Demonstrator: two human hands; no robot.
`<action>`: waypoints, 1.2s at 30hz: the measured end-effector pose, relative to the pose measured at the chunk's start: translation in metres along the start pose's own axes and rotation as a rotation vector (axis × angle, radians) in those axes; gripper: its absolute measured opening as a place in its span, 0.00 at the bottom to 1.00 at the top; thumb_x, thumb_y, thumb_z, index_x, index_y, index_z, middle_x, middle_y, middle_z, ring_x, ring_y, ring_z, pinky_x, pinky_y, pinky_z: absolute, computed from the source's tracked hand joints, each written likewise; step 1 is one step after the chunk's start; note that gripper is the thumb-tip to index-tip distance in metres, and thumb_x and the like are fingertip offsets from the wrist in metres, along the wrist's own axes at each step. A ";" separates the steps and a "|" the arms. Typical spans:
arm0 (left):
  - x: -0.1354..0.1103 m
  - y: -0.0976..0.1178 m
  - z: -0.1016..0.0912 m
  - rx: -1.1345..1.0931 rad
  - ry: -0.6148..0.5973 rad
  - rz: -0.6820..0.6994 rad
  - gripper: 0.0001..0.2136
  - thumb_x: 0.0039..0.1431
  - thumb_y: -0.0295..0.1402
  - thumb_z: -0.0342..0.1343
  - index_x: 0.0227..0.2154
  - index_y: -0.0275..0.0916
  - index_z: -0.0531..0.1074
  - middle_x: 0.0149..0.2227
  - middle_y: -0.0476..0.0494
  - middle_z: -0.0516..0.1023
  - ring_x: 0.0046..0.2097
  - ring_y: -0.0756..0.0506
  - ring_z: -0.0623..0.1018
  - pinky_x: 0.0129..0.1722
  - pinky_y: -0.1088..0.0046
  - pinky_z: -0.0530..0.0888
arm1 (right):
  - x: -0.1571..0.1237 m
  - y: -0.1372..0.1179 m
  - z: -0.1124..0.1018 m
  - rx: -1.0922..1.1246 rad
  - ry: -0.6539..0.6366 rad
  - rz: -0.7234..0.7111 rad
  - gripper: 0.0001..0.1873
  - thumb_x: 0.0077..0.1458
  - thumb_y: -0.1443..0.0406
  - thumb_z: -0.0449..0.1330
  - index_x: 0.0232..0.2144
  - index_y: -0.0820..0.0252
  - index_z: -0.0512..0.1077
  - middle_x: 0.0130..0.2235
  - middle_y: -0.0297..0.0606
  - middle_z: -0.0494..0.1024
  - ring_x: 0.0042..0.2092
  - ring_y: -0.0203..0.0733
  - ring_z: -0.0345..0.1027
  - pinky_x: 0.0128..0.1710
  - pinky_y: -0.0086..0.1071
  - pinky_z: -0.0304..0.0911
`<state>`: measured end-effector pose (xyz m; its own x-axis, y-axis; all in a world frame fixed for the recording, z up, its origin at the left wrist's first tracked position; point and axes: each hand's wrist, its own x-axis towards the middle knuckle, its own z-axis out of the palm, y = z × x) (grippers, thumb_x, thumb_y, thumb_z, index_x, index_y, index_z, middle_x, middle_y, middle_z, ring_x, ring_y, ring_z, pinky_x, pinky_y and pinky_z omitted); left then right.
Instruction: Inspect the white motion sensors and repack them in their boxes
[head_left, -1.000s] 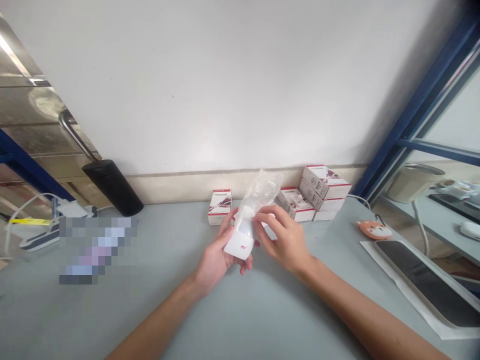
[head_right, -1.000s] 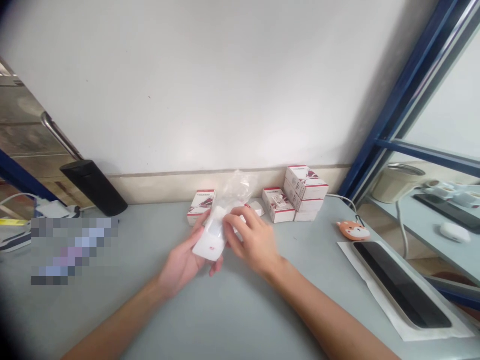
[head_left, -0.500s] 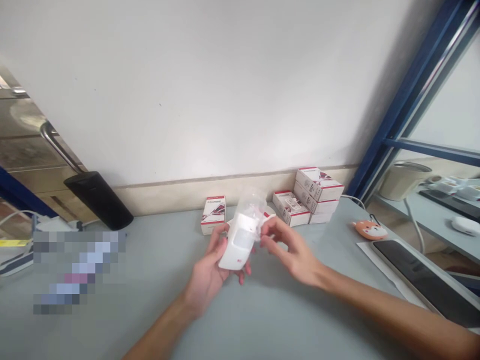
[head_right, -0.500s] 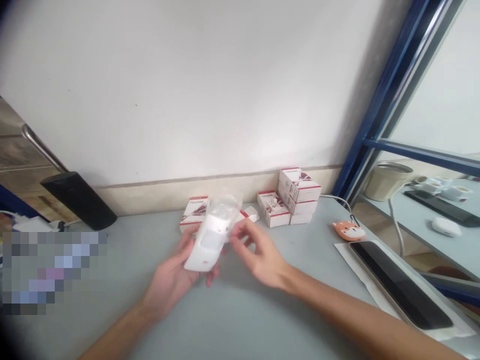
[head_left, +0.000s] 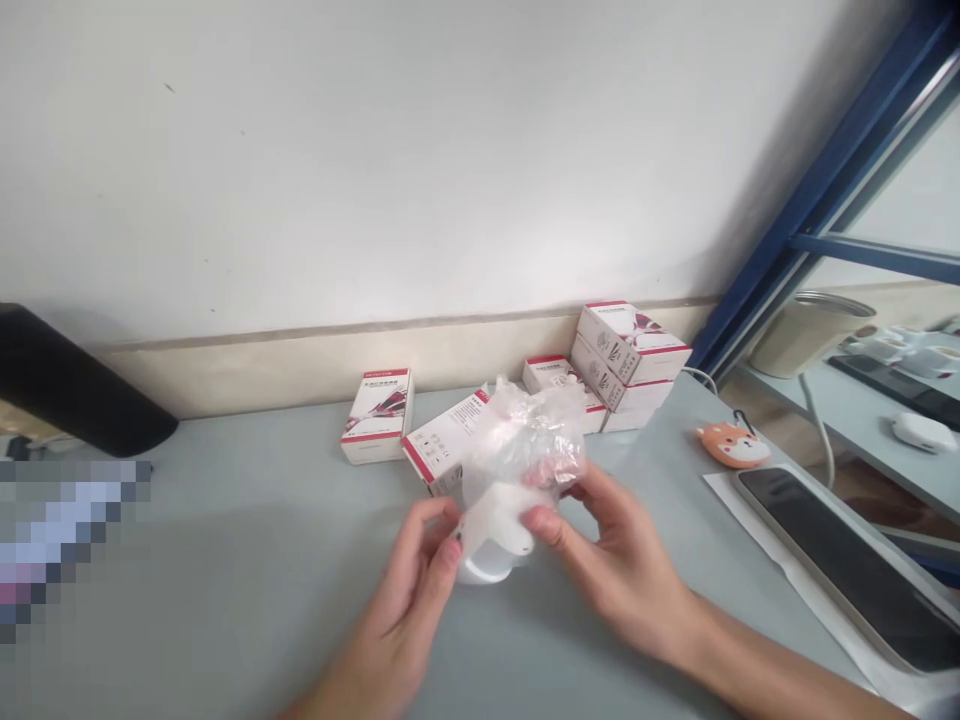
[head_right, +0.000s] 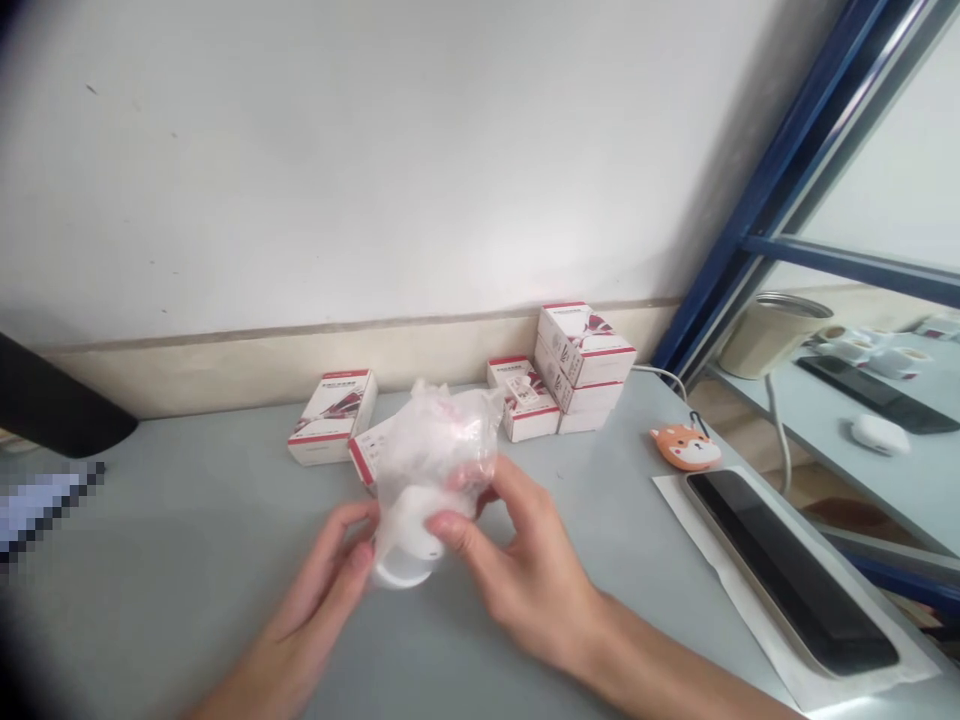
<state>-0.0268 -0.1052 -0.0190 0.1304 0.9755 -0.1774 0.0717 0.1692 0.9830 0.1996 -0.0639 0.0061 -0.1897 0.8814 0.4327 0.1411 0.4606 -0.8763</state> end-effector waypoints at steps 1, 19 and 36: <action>-0.001 0.000 0.002 0.008 -0.008 0.040 0.20 0.68 0.49 0.58 0.59 0.53 0.68 0.58 0.43 0.78 0.56 0.37 0.76 0.57 0.64 0.73 | -0.001 -0.001 0.000 -0.035 0.012 -0.036 0.07 0.67 0.58 0.62 0.44 0.53 0.75 0.40 0.37 0.81 0.40 0.42 0.74 0.41 0.33 0.72; 0.007 0.009 -0.005 0.216 -0.044 0.247 0.23 0.63 0.38 0.66 0.60 0.49 0.75 0.58 0.41 0.80 0.58 0.32 0.77 0.52 0.63 0.77 | 0.006 -0.005 -0.013 0.114 -0.388 0.095 0.31 0.58 0.55 0.72 0.60 0.51 0.70 0.56 0.41 0.79 0.55 0.50 0.75 0.58 0.46 0.72; 0.019 0.011 -0.010 0.507 -0.111 0.363 0.19 0.65 0.44 0.63 0.57 0.51 0.76 0.62 0.43 0.77 0.62 0.34 0.75 0.62 0.57 0.71 | 0.022 0.003 -0.024 0.014 -0.586 0.200 0.26 0.52 0.55 0.75 0.51 0.56 0.79 0.49 0.39 0.84 0.53 0.52 0.75 0.57 0.46 0.68</action>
<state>-0.0329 -0.0830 -0.0108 0.3340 0.9332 0.1325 0.4595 -0.2839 0.8416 0.2193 -0.0403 0.0181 -0.6634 0.7445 0.0749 0.2169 0.2871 -0.9330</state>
